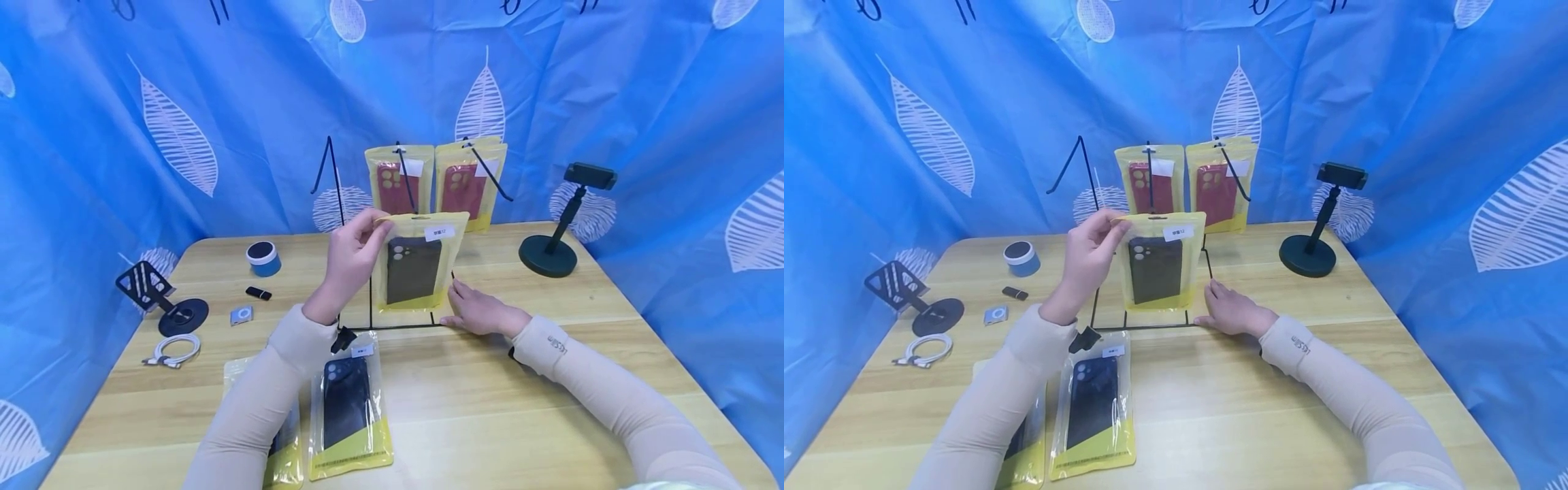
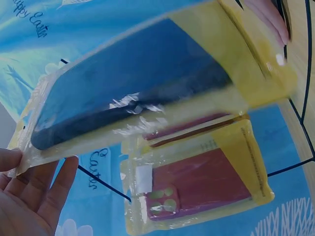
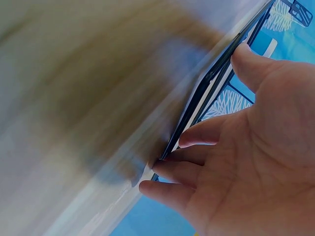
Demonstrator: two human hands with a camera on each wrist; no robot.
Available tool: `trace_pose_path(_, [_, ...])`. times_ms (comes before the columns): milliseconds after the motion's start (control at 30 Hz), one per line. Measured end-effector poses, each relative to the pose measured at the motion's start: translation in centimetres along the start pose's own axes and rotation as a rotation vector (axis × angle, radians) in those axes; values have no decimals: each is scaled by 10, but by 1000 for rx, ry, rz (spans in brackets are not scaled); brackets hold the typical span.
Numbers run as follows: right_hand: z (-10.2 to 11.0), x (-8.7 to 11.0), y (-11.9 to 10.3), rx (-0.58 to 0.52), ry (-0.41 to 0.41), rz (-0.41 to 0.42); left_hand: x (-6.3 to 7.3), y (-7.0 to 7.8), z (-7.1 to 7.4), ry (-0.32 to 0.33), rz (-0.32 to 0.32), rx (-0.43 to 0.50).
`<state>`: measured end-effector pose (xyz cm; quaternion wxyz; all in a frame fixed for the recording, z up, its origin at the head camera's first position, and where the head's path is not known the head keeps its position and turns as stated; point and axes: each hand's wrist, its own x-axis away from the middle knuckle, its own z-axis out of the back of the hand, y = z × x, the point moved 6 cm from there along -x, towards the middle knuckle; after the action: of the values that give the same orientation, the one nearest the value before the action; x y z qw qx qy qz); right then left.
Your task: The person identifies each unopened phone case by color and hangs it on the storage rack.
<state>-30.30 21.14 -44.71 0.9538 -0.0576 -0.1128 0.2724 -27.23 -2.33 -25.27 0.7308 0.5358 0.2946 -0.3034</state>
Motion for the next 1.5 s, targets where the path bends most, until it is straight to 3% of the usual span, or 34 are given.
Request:
trace_pose_path(100, [2, 1, 0, 7, 16, 9, -2, 4, 1, 19, -29, 15])
trace_pose_path(200, [3, 0, 0, 5, 12, 4, -4, 3, 4, 37, -18, 12])
trace_pose_path(400, [2, 2, -2, -11, -27, -26, -10, -10, 2, 33, 73, -54])
trace_pose_path(600, [2, 2, -4, -9, -31, -40, -24, -31, -3, 28, 177, -129])
trace_pose_path(867, [3, 2, -4, -21, -40, -54, -45, -51, -7, 46, 252, -224])
trace_pose_path(1133, [3, 0, -4, -4, -35, -55, -64, -63, -7, 54, 281, -327])
trace_pose_path(1500, [2, 3, -4, -16, -29, -55, -75, -79, -9, 35, 325, -343])
